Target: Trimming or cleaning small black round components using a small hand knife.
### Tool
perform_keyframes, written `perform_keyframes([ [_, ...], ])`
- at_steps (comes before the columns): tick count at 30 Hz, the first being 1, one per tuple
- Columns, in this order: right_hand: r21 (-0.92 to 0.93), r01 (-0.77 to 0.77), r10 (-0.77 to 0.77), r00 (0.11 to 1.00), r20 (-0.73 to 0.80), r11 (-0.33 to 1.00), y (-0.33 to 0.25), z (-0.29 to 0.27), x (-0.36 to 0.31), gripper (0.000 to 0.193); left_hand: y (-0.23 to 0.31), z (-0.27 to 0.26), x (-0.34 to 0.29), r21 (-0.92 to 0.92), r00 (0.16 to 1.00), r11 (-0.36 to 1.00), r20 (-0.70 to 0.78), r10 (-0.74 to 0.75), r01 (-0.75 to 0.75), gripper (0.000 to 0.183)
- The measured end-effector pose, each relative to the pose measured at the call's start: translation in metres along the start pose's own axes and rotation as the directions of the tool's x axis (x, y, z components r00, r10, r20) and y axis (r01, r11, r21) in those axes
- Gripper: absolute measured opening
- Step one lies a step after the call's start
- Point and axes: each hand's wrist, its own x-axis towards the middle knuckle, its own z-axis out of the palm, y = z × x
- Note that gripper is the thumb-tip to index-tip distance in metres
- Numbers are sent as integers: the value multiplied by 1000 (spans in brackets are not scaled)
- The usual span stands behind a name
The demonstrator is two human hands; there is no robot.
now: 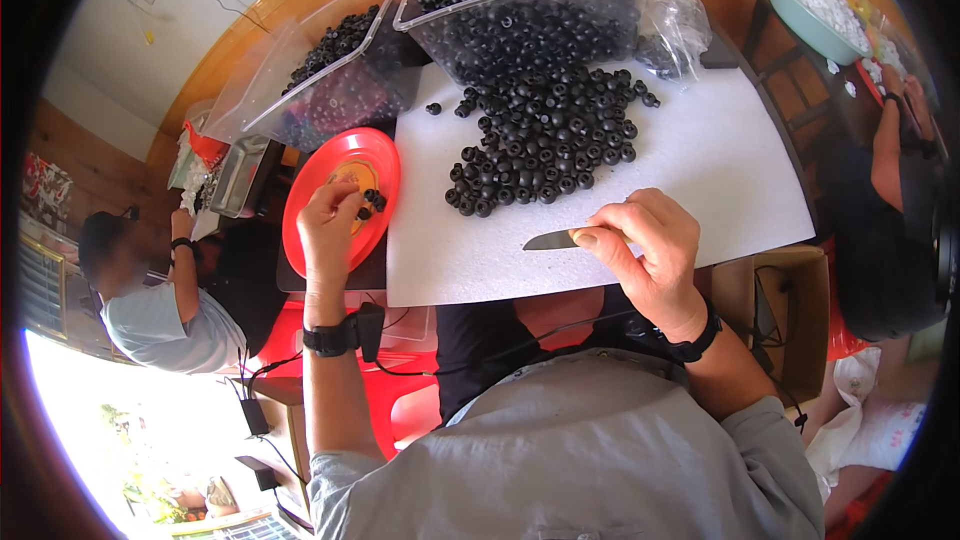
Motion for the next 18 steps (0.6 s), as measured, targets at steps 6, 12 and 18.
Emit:
perform_keyframes([
  [6,-1,14,-14,1000,2,1000,-1,8,-1,21,38,24,-22,458,877,789,-41,478,-408,19],
  [12,-41,-3,3,1000,-12,999,4,8,0,22,87,82,-49,212,806,786,286,518,-581,14],
  [18,-12,33,-32,999,17,999,6,-3,2,22,82,80,-49,176,792,784,298,534,-595,23],
])
